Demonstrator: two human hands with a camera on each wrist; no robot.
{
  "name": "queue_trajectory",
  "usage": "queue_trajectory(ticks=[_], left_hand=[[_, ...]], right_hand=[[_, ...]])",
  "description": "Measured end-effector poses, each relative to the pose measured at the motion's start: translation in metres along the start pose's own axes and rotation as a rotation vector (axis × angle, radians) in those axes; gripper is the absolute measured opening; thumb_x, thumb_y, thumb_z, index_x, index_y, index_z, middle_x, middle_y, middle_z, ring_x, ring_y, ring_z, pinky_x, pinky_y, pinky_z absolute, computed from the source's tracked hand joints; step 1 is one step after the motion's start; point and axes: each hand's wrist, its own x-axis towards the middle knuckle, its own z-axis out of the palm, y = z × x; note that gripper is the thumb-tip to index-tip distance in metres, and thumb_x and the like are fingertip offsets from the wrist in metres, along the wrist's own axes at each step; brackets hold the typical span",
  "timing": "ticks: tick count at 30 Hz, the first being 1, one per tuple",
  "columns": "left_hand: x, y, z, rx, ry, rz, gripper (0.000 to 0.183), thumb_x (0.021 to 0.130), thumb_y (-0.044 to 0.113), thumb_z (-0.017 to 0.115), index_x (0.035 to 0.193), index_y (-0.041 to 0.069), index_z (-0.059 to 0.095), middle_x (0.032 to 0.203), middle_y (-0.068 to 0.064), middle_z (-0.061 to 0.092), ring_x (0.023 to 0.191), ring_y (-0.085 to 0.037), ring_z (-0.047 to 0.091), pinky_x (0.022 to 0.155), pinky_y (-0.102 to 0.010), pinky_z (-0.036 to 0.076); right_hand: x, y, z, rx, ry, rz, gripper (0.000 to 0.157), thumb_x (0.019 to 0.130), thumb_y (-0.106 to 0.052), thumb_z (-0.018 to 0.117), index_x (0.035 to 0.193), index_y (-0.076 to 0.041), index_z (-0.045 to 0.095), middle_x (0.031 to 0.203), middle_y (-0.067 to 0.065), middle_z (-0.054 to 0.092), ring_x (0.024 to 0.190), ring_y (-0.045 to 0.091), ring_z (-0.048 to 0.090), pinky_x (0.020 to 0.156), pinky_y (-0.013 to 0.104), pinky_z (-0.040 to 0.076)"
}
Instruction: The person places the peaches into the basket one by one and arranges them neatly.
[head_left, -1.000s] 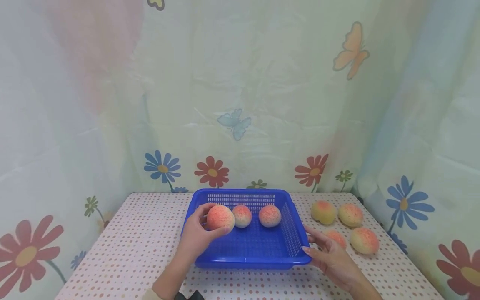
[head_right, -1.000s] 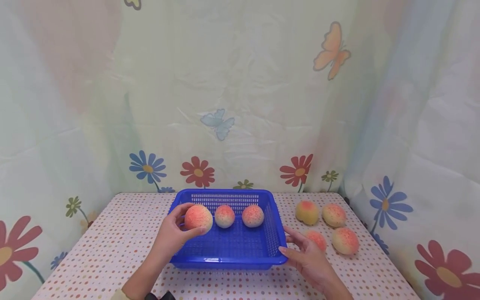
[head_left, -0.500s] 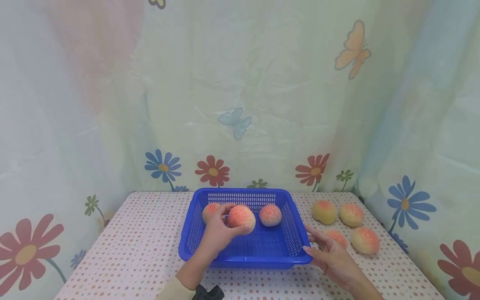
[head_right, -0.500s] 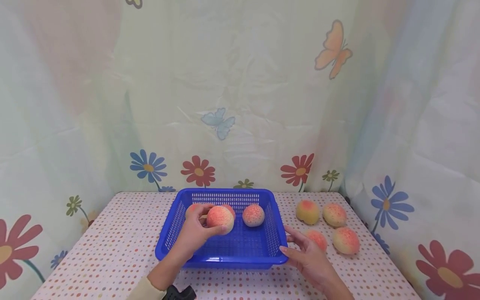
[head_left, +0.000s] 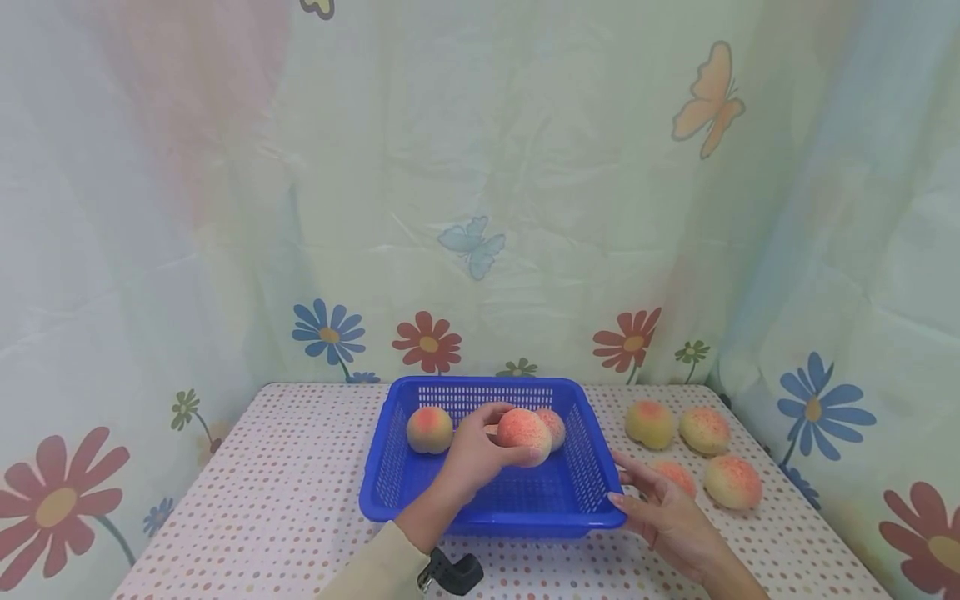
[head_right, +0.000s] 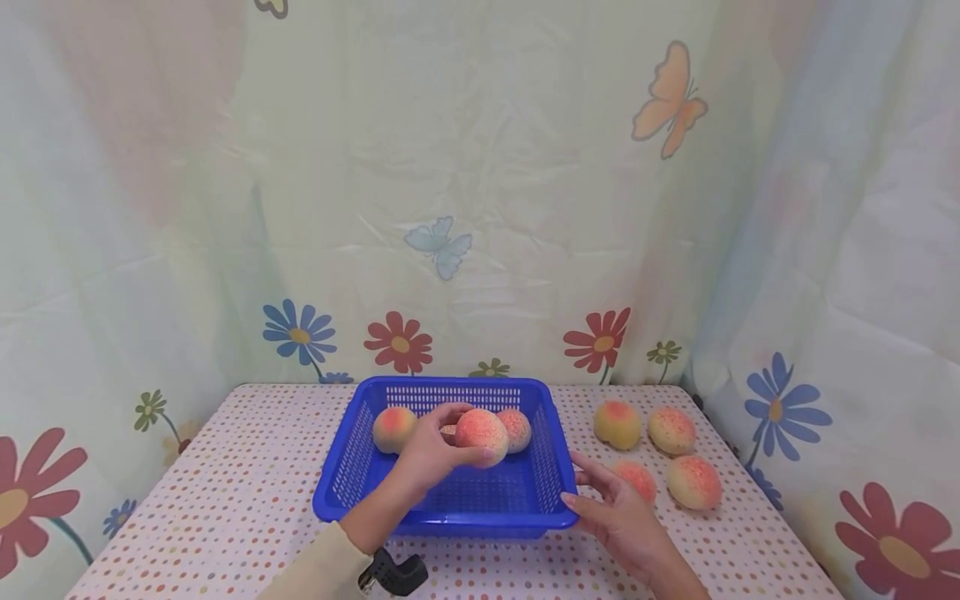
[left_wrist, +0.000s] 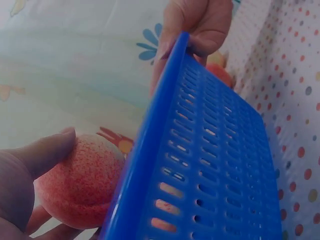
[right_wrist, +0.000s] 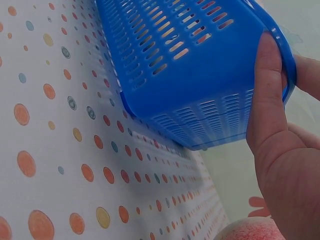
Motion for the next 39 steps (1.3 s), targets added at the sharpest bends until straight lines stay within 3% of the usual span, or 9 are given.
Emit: queue_trajectory(ticks=[6, 13, 17, 20, 23, 31, 39], left_hand=[[0.011, -0.003, 0.014, 0.021, 0.013, 0.002, 0.059, 0.061, 0.022, 0.088, 0.114, 0.021, 0.063, 0.11, -0.001, 0.062, 0.094, -0.018, 0.06, 0.071, -0.03, 0.055], [0.019, -0.011, 0.027, 0.116, -0.016, -0.141, 0.06, 0.061, 0.023, 0.088, 0.115, 0.024, 0.061, 0.109, 0.0, 0.06, 0.097, -0.019, 0.053, 0.078, -0.036, 0.054], [0.021, -0.01, 0.032, 0.084, -0.064, -0.183, 0.064, 0.063, 0.018, 0.087, 0.121, 0.017, 0.059, 0.108, -0.002, 0.06, 0.092, -0.018, 0.057, 0.075, -0.036, 0.056], [0.024, -0.011, 0.037, 0.045, -0.101, -0.196, 0.068, 0.062, 0.012, 0.087, 0.124, 0.012, 0.056, 0.105, -0.004, 0.06, 0.085, -0.017, 0.059, 0.066, -0.034, 0.057], [0.028, -0.012, 0.043, 0.076, -0.111, -0.193, 0.069, 0.06, 0.011, 0.087, 0.122, 0.011, 0.058, 0.102, -0.002, 0.06, 0.082, -0.016, 0.058, 0.061, -0.031, 0.056], [0.032, -0.014, 0.054, 0.201, -0.106, -0.21, 0.064, 0.062, 0.004, 0.084, 0.12, 0.012, 0.057, 0.103, -0.004, 0.062, 0.086, -0.017, 0.058, 0.074, -0.034, 0.055], [0.031, -0.018, 0.055, 0.145, -0.118, -0.255, 0.061, 0.063, 0.003, 0.083, 0.117, 0.011, 0.057, 0.108, -0.007, 0.061, 0.084, -0.019, 0.062, 0.066, -0.037, 0.058]], right_hand=[[0.001, 0.0, 0.0, -0.019, 0.003, -0.005, 0.07, 0.093, -0.011, 0.057, 0.15, -0.016, 0.019, 0.128, 0.015, 0.039, 0.118, 0.031, 0.055, 0.095, 0.044, 0.049], [0.001, 0.002, 0.0, 0.007, 0.007, 0.013, 0.07, 0.092, -0.01, 0.058, 0.15, -0.016, 0.018, 0.127, 0.012, 0.04, 0.118, 0.03, 0.055, 0.096, 0.044, 0.048], [0.001, 0.002, 0.0, 0.003, 0.005, 0.012, 0.071, 0.092, -0.01, 0.058, 0.151, -0.016, 0.018, 0.128, 0.013, 0.04, 0.119, 0.031, 0.054, 0.096, 0.044, 0.048], [0.001, 0.0, 0.0, -0.002, 0.007, 0.01, 0.07, 0.093, -0.01, 0.057, 0.151, -0.016, 0.018, 0.128, 0.013, 0.04, 0.119, 0.032, 0.054, 0.096, 0.044, 0.048], [0.0, -0.002, 0.0, -0.004, 0.004, 0.012, 0.07, 0.093, -0.01, 0.056, 0.151, -0.016, 0.017, 0.128, 0.013, 0.04, 0.119, 0.031, 0.054, 0.096, 0.043, 0.048], [-0.001, -0.003, 0.0, -0.001, 0.012, 0.021, 0.071, 0.093, -0.011, 0.057, 0.151, -0.016, 0.017, 0.126, 0.011, 0.041, 0.117, 0.03, 0.055, 0.096, 0.042, 0.048], [-0.001, -0.004, 0.0, -0.01, 0.013, 0.019, 0.071, 0.093, -0.01, 0.057, 0.151, -0.016, 0.017, 0.127, 0.012, 0.041, 0.117, 0.03, 0.056, 0.095, 0.042, 0.049]])
